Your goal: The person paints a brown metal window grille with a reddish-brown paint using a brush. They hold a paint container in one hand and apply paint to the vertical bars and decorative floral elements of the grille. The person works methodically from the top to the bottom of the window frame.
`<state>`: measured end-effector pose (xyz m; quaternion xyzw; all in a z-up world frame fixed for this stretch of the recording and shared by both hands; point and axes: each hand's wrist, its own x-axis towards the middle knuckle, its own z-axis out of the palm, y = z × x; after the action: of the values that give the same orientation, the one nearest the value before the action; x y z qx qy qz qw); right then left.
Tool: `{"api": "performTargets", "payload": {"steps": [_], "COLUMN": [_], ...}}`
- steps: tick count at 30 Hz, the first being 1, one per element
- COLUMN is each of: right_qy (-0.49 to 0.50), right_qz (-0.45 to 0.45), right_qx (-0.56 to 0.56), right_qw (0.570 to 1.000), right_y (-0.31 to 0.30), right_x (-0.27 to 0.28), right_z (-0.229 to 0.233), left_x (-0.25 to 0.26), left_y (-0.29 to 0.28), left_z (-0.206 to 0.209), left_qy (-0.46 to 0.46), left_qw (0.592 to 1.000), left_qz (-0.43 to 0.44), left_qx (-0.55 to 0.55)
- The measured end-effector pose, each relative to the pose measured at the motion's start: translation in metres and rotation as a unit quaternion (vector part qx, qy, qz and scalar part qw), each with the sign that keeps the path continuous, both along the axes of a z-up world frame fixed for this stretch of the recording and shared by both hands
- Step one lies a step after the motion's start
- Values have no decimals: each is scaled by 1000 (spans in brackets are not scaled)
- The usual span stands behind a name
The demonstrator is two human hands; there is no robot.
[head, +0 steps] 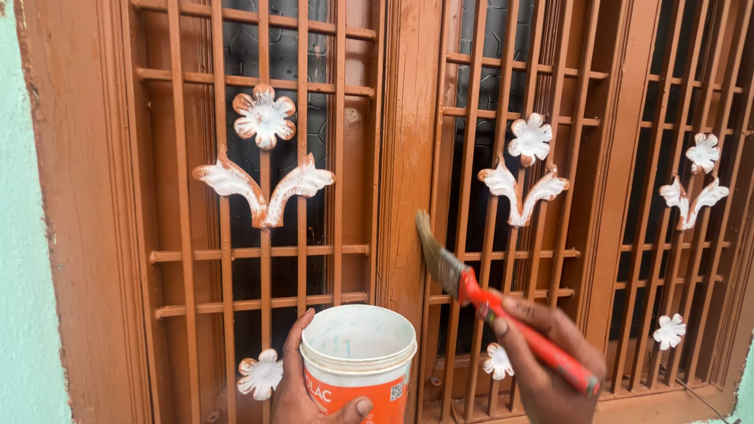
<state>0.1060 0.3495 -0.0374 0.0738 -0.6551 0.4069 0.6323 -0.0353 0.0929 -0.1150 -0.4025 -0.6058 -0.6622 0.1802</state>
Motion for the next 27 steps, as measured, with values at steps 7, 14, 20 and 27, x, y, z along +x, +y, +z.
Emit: {"api": "performTargets", "payload": {"steps": [7, 14, 20, 27], "right_qy": [-43, -45, -109, -312], "right_qz": [-17, -59, 14, 174], "right_qx": [-11, -3, 4, -163], "right_qw": [999, 997, 994, 920], "right_y": [-1, 14, 56, 114], "right_x": [-4, -25, -51, -85], "right_z": [-41, -80, -115, -162], "left_x": [-9, -24, -36, -43], "left_y": [4, 6, 14, 14], "left_z": [-19, -40, -53, -68], "left_qy": [5, -10, -21, -14], "left_qw": [1000, 999, 995, 997], "left_qz": [-30, -51, -87, -79], "left_qx": [8, 13, 46, 22]}}
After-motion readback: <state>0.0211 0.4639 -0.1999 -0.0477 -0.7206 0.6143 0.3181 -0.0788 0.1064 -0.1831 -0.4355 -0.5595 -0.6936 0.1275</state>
